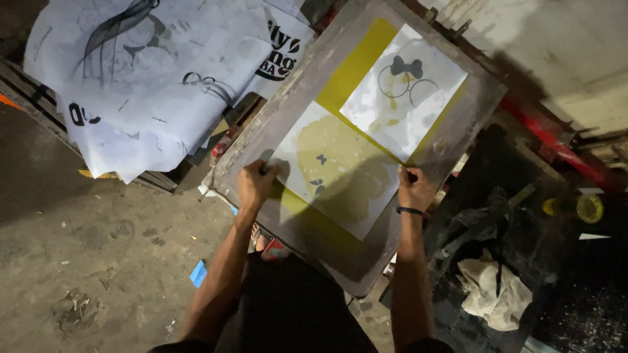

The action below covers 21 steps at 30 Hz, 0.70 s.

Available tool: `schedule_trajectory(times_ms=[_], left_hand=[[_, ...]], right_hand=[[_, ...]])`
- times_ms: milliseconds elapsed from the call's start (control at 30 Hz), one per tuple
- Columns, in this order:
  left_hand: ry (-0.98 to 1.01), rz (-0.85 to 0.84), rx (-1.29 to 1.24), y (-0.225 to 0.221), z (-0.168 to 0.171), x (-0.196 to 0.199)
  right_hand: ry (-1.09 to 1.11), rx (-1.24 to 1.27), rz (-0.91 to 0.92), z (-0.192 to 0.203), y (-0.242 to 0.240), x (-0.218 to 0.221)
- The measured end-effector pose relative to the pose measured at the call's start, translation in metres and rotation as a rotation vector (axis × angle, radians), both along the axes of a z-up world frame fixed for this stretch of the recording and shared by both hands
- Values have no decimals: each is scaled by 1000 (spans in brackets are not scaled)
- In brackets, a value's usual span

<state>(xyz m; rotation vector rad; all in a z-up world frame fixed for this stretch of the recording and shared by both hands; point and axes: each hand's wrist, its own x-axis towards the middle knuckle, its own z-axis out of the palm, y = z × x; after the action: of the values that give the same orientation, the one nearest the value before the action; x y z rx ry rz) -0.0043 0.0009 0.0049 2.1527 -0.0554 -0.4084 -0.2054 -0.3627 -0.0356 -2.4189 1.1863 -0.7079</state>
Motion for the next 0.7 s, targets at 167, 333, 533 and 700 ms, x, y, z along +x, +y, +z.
schedule_trajectory(times_ms=[167, 333, 533, 700], left_hand=[[-4, 17, -18, -2, -9, 4], [0, -15, -23, 0, -17, 7], [13, 6, 1, 0, -21, 6], [16, 3, -5, 2, -28, 3]], right_hand=[[17, -22, -26, -2, -2, 1], [-57, 308, 190, 40, 3, -9], [-105, -18, 30, -16, -12, -4], [-77, 47, 84, 13, -1, -1]])
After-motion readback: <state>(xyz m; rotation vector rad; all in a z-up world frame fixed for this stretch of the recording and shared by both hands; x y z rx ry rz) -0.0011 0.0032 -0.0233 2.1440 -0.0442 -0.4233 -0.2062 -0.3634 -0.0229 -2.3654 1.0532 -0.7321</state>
